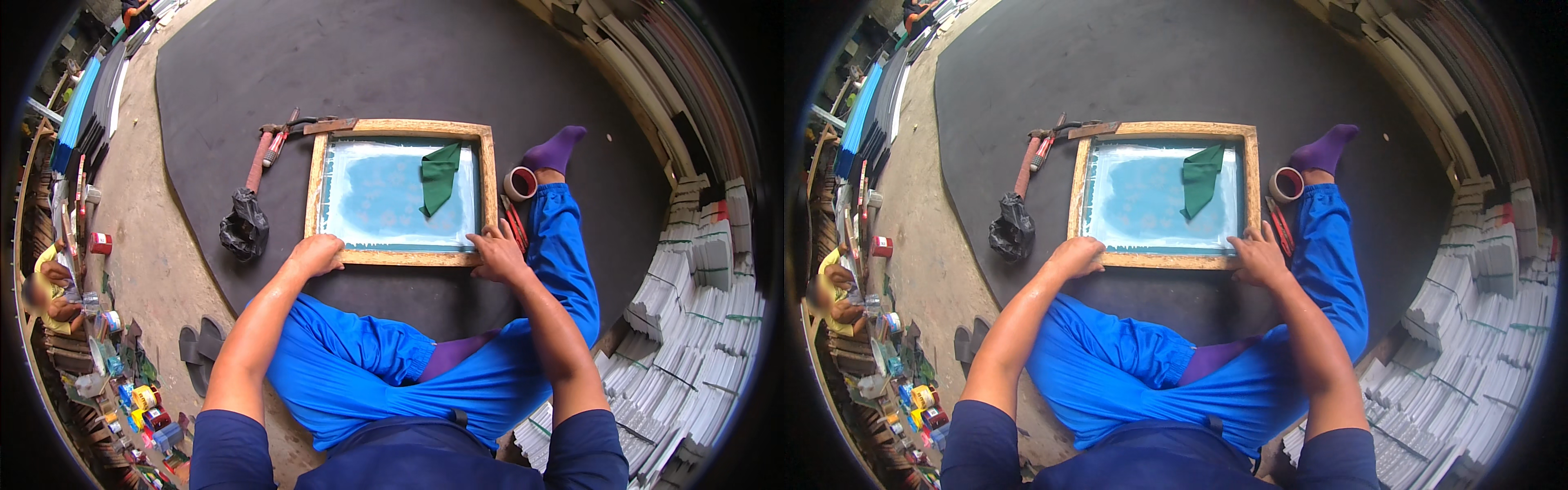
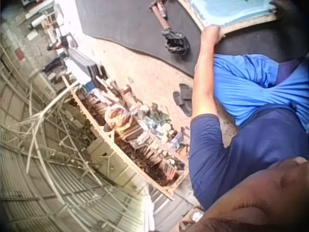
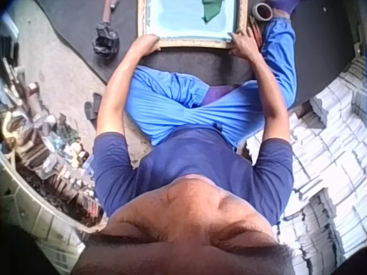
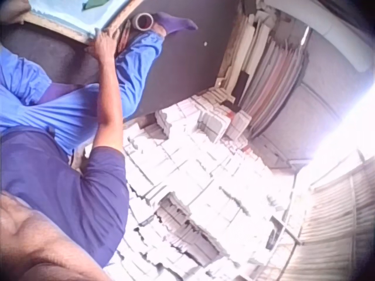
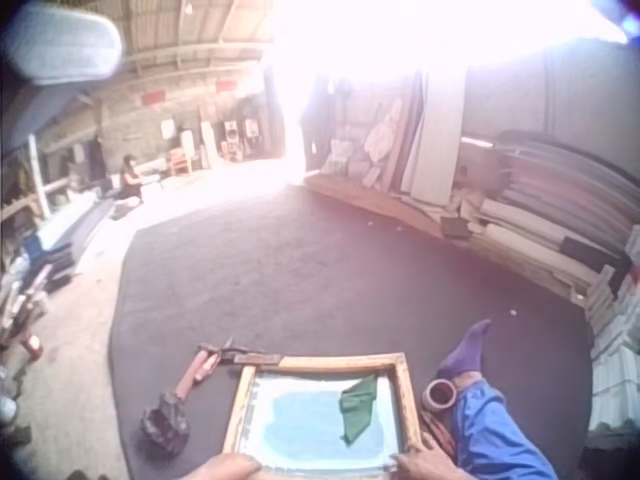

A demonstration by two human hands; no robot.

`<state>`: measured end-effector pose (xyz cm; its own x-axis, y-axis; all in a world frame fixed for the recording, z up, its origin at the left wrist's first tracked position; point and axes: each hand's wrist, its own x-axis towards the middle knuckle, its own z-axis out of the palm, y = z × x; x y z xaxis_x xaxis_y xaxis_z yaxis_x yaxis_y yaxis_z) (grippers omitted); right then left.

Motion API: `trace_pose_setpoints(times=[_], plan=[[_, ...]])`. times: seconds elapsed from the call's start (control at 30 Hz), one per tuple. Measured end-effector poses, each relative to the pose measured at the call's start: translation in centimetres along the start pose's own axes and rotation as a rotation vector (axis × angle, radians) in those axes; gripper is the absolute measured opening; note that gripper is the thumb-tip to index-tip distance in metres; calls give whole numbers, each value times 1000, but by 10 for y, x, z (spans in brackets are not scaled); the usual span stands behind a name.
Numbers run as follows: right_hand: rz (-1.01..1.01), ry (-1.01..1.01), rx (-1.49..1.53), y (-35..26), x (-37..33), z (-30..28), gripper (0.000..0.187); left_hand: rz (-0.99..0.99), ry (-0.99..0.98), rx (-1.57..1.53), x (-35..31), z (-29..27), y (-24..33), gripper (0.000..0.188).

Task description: The person sits on the floor and applies clear tape to the edges of a wooden frame containing a glass pane. They repeatedly tear pieces of tape and press them along the frame's perimeter, smoothing them down with their fingers.

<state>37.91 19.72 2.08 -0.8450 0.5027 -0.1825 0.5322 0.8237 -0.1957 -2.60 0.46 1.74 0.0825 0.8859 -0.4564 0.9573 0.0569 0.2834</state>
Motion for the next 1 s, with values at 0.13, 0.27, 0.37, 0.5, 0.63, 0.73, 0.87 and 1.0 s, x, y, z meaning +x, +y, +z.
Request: trace_pose_setpoints(times=[0.13,0.27,0.37,0.5,0.63,0.73,0.87,1.0], plan=[[79,40,108,18,-13,-20,82,23,138,-26,-13,8,-2,40],[9,12,-6,15,-16,-19,71,104,241,70,-17,14,-6,42],[3,-45,-111,7,-9,-13,57,113,277,142,-17,13,-7,42],[18,-22,-185,7,-9,0,49,111,298,167,-16,18,-14,43],[32,-19,-174,6,-11,-1,51,108,236,134,-15,14,-15,42],[-19,133,-18,5,-18,-4,41,162,262,17,-20,10,-23,35],[-97,216,39,18,-22,12,34,283,452,-44,-22,23,-34,22],[-108,273,27,18,-23,18,29,291,497,-55,-25,25,-36,17]])
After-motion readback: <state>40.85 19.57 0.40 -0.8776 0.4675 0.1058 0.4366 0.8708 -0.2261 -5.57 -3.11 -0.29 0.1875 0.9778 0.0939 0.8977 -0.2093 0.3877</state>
